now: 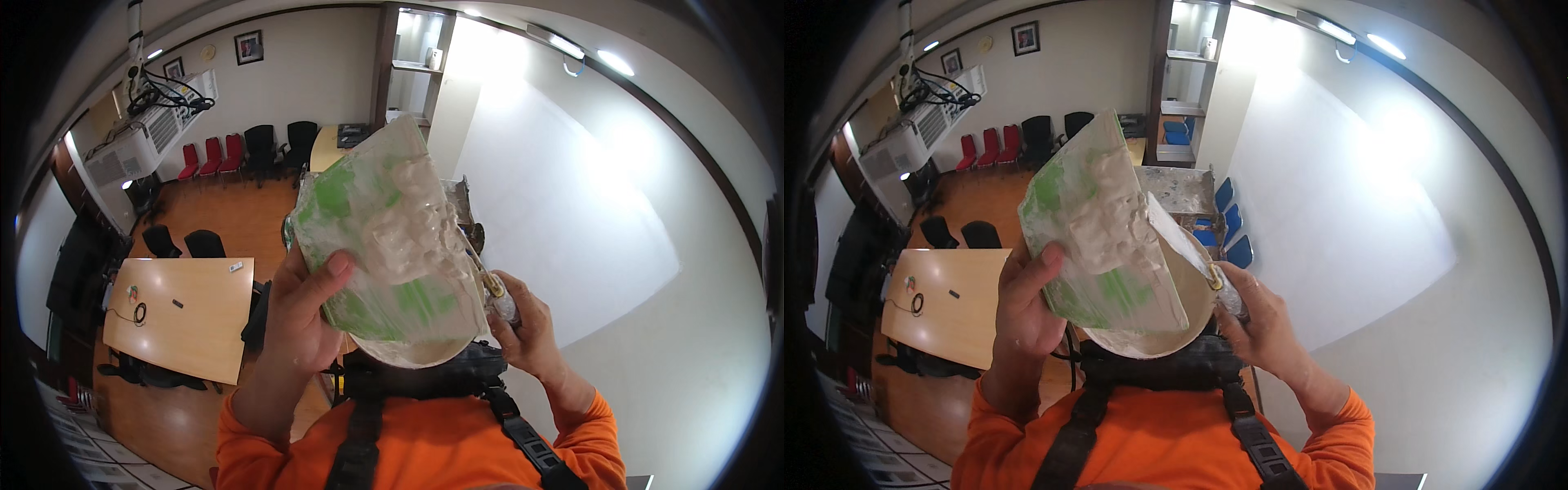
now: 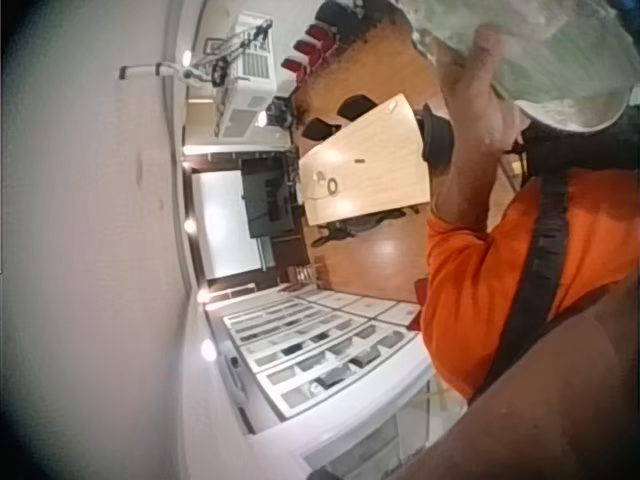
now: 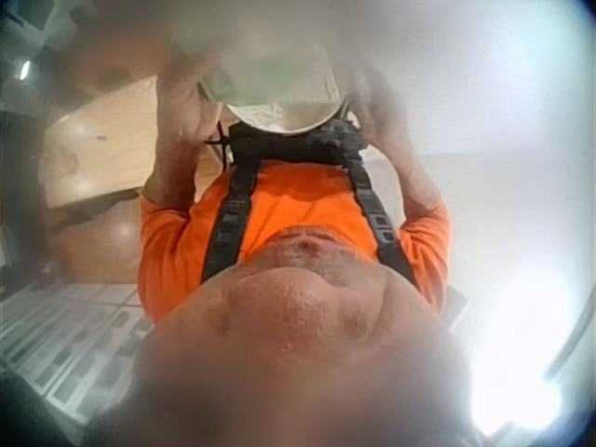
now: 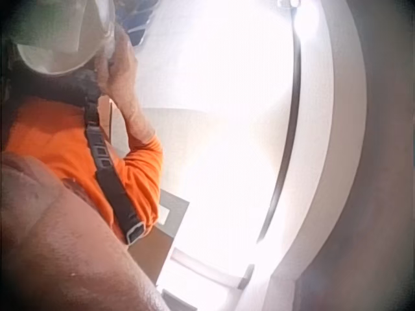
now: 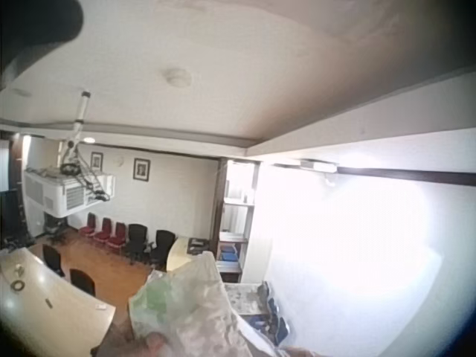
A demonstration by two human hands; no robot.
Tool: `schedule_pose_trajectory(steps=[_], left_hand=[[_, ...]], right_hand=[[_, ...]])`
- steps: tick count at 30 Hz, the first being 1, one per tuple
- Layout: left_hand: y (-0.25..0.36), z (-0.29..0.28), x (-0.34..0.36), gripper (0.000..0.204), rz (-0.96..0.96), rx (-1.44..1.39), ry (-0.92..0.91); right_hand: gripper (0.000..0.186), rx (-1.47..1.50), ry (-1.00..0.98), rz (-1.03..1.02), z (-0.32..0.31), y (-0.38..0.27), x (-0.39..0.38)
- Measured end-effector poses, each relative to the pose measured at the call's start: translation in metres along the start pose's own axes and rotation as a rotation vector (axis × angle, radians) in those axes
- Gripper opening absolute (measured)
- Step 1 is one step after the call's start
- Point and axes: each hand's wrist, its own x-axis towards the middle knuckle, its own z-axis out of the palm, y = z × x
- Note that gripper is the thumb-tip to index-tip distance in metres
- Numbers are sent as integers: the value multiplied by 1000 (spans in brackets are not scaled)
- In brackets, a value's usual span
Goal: The person stands on a ladder and applies plaster to the ceiling using a trowel and a hawk. They repeatedly scoop plaster from a bucket, spread it onto the hawk, and smooth it onto the ceiling surface.
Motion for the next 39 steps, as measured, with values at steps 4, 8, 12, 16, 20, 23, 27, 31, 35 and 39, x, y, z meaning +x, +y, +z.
schedule_pose_trajectory(steps=[4,8,12,16,20,23,27,31,35,39], left_hand=[[-1,-2,0,48,52,17,78],[-4,-1,2,46,40,-36,105],[-5,8,1,44,24,-51,115],[-7,16,-1,43,-23,-105,56],[-10,15,2,42,-28,-115,56],[-8,11,1,40,-36,-122,63],[-4,10,-3,37,-56,-139,98],[-1,0,-1,37,-79,-124,83],[1,-8,-4,42,-121,-71,66],[0,-19,-5,44,-100,-72,45]], right_hand=[[48,4,69,20,-1,0,0],[46,36,50,19,1,-4,1],[44,270,-31,202,-5,-5,2],[42,180,-15,109,2,5,1],[44,49,9,7,7,0,4],[46,-45,26,-85,9,-1,9],[50,-185,46,-186,9,4,18],[56,-308,61,-253,6,4,21],[59,-400,45,-291,-4,11,21],[57,-495,62,-264,-14,13,20]])
